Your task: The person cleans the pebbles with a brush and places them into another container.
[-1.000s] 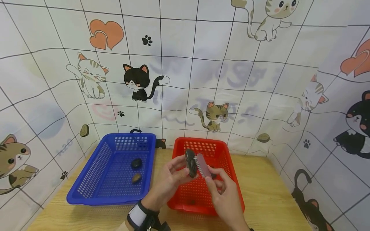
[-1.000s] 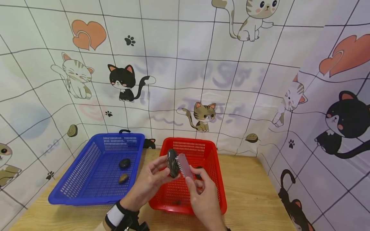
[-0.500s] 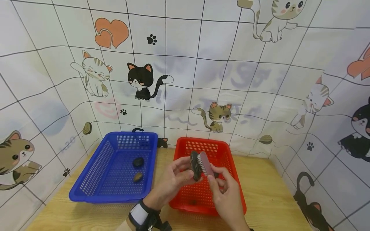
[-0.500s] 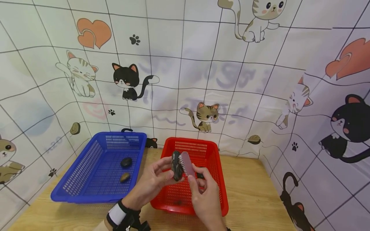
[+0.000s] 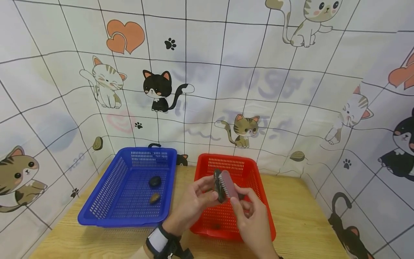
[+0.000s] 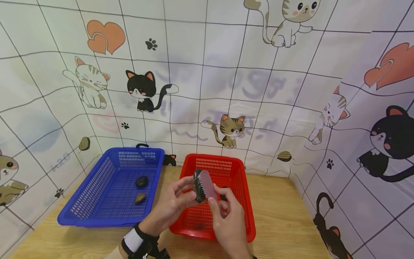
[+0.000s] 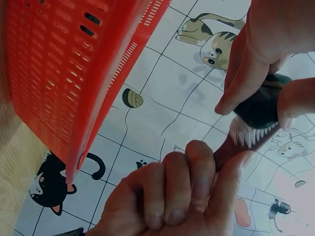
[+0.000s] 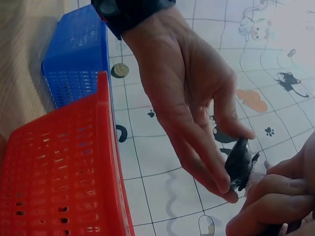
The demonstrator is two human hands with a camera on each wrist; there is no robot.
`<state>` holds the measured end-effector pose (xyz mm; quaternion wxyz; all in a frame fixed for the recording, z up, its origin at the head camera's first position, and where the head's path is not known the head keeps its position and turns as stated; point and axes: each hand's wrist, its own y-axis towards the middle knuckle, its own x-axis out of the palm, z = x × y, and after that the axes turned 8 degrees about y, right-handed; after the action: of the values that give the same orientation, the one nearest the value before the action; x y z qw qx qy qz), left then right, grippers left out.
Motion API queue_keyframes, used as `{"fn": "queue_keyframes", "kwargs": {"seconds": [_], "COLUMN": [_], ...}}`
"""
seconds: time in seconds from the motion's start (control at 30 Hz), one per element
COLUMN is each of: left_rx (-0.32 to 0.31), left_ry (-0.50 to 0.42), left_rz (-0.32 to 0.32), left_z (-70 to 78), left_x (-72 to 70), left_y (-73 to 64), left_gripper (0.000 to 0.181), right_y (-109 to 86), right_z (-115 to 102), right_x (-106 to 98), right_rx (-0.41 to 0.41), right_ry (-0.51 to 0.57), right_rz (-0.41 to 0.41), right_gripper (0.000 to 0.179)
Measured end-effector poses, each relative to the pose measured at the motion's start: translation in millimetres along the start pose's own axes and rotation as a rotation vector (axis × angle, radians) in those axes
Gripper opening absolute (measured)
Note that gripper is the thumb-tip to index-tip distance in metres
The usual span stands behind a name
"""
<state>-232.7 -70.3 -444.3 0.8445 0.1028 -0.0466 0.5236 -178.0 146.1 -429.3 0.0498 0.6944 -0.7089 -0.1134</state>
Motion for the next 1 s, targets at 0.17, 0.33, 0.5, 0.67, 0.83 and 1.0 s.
{"fn": "queue_keyframes", "kwargs": {"seconds": [0.17, 0.33, 0.5, 0.67, 0.83, 1.0], "left_rx": [0.027, 0.032, 0.026, 0.035, 0.102, 0.122], "left_ry": [-0.026, -0.038, -0.028, -0.025, -0.049, -0.073], "left_rz": [-0.033, 0.021, 0.046, -0.011, -0.087, -0.085], "left_z": [3.5, 6.2, 7.1, 7.2, 9.0, 11.0], "left_x": [1.0, -2.0, -2.2, -4.1, -7.2, -7.7], "left_y": [-1.1, -2.6, -2.3, -1.6, -2.6, -5.1], "left_gripper": [0.072, 0.074, 0.073, 0.075, 0.073, 0.074], "right_y": [4.5, -0.7, -7.1, -2.6, 8.0, 4.1], "right_z": [1.9, -0.7, -5.5, -12.3, -19.4, -21.8], "right_x": [-3.4, -1.8, 2.5, 5.7, 6.0, 4.8], "right_rx": [-0.021, 0.032, 0.071, 0.003, -0.118, -0.105], "right_ry": [-0.002, -0.002, 0.009, -0.010, -0.010, -0.015], "right_rz": [0.020, 0.008, -0.011, -0.002, 0.008, 0.020], "right_gripper": [0.041, 0.040, 0.039, 0.041, 0.040, 0.039]}}
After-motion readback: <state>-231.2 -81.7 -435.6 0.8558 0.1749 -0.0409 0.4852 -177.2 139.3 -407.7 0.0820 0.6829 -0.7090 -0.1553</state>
